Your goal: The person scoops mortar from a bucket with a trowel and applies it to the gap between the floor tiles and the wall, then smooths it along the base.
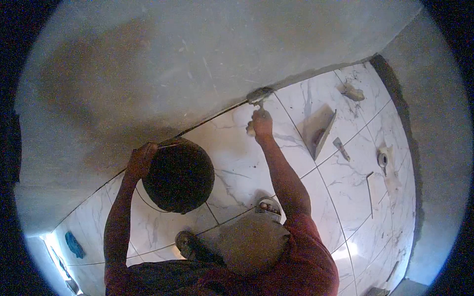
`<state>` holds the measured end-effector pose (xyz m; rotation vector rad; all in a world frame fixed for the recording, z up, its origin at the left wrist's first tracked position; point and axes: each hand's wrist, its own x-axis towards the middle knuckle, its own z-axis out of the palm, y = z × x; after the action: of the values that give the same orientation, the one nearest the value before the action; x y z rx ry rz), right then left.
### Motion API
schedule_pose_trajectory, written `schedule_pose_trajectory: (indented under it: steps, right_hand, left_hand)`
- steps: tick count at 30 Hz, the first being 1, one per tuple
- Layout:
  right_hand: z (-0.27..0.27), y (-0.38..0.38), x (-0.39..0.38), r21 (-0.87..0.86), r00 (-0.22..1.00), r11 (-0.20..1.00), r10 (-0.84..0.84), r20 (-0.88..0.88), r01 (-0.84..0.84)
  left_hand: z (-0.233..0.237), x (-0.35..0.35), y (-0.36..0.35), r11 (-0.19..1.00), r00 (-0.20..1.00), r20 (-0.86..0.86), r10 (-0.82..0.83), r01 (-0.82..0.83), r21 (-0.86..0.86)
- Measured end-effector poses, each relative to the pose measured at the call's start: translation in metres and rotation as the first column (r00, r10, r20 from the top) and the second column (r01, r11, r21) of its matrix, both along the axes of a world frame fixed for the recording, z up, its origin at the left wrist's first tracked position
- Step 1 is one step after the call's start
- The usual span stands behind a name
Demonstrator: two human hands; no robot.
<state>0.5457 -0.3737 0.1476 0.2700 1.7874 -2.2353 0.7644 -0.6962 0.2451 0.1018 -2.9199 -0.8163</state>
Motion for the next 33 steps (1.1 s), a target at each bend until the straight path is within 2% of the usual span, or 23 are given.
schedule_pose_trajectory:
  steps: [3,4,5,6,7,8,9,10,12,14,16,18,20,21,22,23,25,27,29,30,31,32,33]
  right_hand:
    - [0.010,-0.031,0.011,-0.013,0.982,0.984,0.174,-0.080,-0.175]
    - [0.007,-0.035,0.020,0.180,0.965,0.956,0.249,-0.085,-0.231]
    - [-0.020,-0.030,0.032,0.321,0.874,0.908,0.370,-0.316,-0.268]
    - [-0.049,-0.023,0.047,0.459,0.713,0.848,0.492,-0.500,-0.264]
    - [-0.033,-0.018,0.065,0.458,0.711,0.847,0.497,-0.498,-0.271]
    - [0.006,-0.014,0.084,0.321,0.884,0.898,0.389,-0.260,-0.301]
    - [0.027,-0.010,0.092,0.182,0.959,0.942,0.282,0.025,-0.282]
    - [0.014,-0.003,0.085,0.180,0.957,0.940,0.289,0.028,-0.289]
    - [-0.021,0.019,0.055,0.322,0.922,0.919,0.308,-0.233,-0.226]
    - [-0.019,0.030,0.022,0.110,0.986,0.987,0.128,-0.110,-0.115]
    - [-0.010,0.031,-0.009,0.142,0.994,0.986,0.093,-0.054,-0.085]
    - [-0.005,0.028,-0.015,0.117,0.991,0.985,0.129,-0.045,-0.123]
    - [0.002,0.014,0.008,0.130,0.936,0.934,0.344,-0.077,-0.333]
    - [0.009,0.007,0.027,0.208,0.929,0.906,0.354,0.107,-0.370]
    - [0.009,0.005,0.044,0.241,0.905,0.872,0.409,0.119,-0.426]
    - [0.012,0.001,0.065,0.208,0.915,0.891,0.386,0.118,-0.403]
    - [0.007,-0.006,0.079,0.173,0.921,0.906,0.370,0.125,-0.387]
    - [-0.014,-0.007,0.079,0.073,0.975,0.973,0.214,0.058,-0.218]
    - [-0.018,-0.009,0.067,0.035,0.978,0.979,0.198,0.062,-0.200]
    - [-0.021,-0.011,0.059,0.000,0.980,0.982,0.187,0.067,-0.188]
    - [-0.022,-0.017,0.050,0.137,0.971,0.962,0.239,0.005,-0.238]
    - [-0.024,-0.022,0.046,0.137,0.970,0.961,0.243,0.003,-0.241]
    - [-0.028,-0.029,0.046,0.040,0.971,0.971,0.234,0.056,-0.236]
  left_hand:
    - [0.008,0.000,0.002,0.995,0.992,0.102,0.070,-0.078,0.069]
    - [0.008,0.000,0.003,0.993,0.988,0.133,0.082,-0.092,0.071]
    - [0.009,-0.002,0.002,0.992,0.983,0.158,0.094,-0.107,0.071]
    - [0.005,-0.002,-0.001,0.991,0.982,0.159,0.100,-0.113,0.072]
    - [-0.002,-0.001,-0.006,0.992,0.987,0.141,0.077,-0.089,0.084]
    - [-0.008,0.000,-0.010,0.993,0.991,0.124,0.054,-0.066,0.094]
    - [-0.013,0.002,-0.013,0.993,0.990,0.128,0.062,-0.074,0.093]
    - [-0.018,0.003,-0.016,0.996,0.993,0.097,0.067,-0.073,0.054]
    - [-0.016,0.006,-0.014,0.997,0.995,0.070,0.070,-0.072,0.018]
    - [0.000,0.005,-0.006,0.986,0.975,0.177,0.137,-0.152,0.074]
    - [-0.007,0.009,-0.010,0.988,0.982,0.143,0.124,-0.135,0.071]
    - [-0.015,0.010,-0.014,0.990,0.988,0.107,0.112,-0.120,0.070]
    - [-0.021,0.010,-0.017,0.995,0.990,0.098,0.104,-0.104,-0.007]
    - [-0.022,0.010,-0.016,0.994,0.989,0.103,0.106,-0.106,-0.003]
    - [-0.023,0.008,-0.017,0.998,0.994,0.085,0.062,-0.061,-0.009]
    - [-0.022,0.006,-0.019,1.000,0.998,0.066,0.020,-0.019,-0.018]
    - [-0.015,0.006,-0.013,0.999,0.997,0.065,0.042,-0.044,0.020]
    - [-0.009,0.009,-0.006,0.997,0.996,0.076,0.049,-0.053,0.059]
    - [-0.003,0.007,-0.005,0.983,0.985,0.130,0.110,-0.127,0.132]
    - [-0.007,0.007,-0.007,0.983,0.986,0.125,0.110,-0.126,0.130]
    - [-0.012,0.007,-0.010,0.993,0.990,0.103,0.093,-0.100,0.069]
    - [-0.016,0.008,-0.012,0.997,0.993,0.086,0.076,-0.077,0.010]
    - [-0.020,0.008,-0.014,0.997,0.993,0.086,0.079,-0.080,0.011]
